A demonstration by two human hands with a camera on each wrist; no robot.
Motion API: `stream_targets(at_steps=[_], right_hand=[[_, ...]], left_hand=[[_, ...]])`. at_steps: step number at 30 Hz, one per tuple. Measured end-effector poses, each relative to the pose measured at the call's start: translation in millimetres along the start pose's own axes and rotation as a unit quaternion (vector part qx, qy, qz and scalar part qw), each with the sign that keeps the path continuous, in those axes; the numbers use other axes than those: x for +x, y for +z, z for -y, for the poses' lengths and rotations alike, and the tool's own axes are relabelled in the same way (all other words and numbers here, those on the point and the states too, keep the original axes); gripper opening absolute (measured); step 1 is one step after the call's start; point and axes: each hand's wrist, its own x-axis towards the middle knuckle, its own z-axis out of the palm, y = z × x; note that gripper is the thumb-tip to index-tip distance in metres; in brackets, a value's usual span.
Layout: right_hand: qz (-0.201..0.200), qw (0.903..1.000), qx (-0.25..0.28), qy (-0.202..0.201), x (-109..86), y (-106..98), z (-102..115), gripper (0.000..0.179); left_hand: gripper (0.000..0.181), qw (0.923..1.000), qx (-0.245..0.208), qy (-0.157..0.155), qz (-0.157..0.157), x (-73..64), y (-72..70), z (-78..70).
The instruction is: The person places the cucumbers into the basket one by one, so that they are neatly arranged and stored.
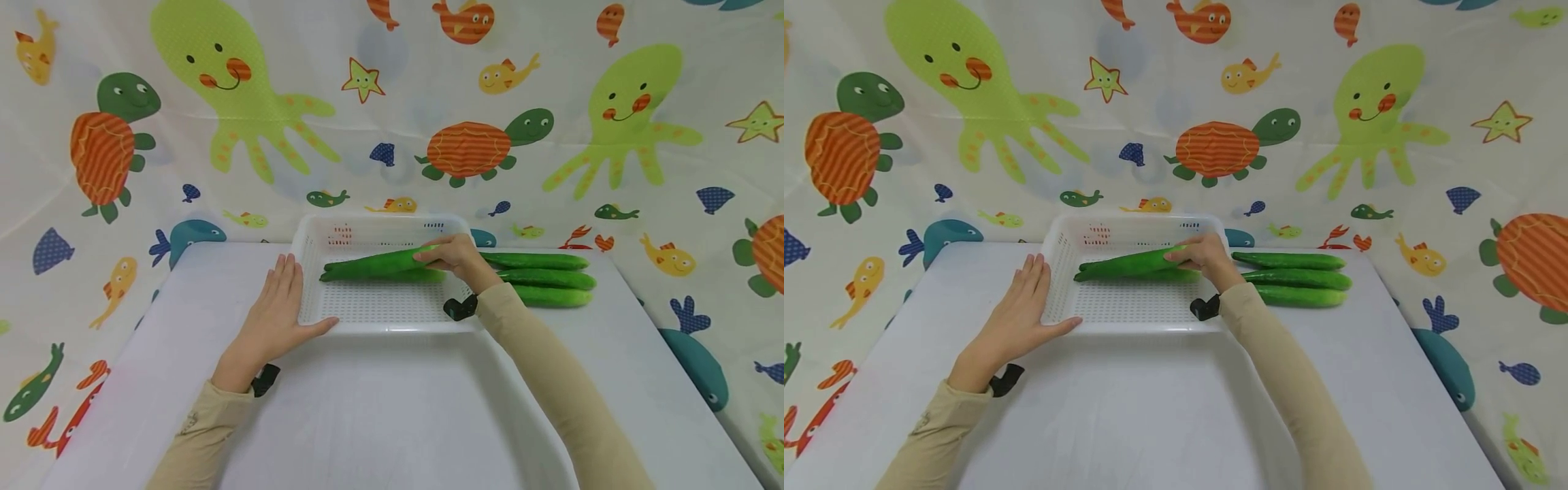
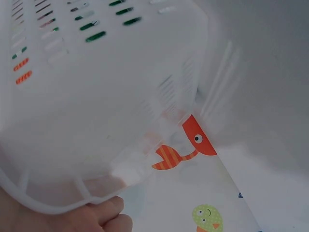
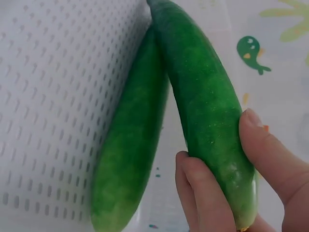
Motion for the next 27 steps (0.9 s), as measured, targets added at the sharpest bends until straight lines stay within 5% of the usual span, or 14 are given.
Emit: stream_targets(at_steps=[9, 18, 27], right_hand=[[0.015, 0.9996, -0.020, 0.013, 3.4, -1, -3, 0.036], [0.059, 0.9865, -0.146, 0.044, -0.4, 1, -6, 0.036], [0.055, 0.9794, -0.187, 0.054, 1.1, 1, -12, 0.071]], left_hand=[[0.124, 1.0000, -0.003, -0.003, 0.002, 0.9, -0.4, 0.7], [0.125, 1.0000, -0.004, 0.001, -0.004, -0.3, 0.6, 0.4], [0.124, 1.0000, -0.005, 0.001, 0.000, -0.2, 1.2, 0.5]])
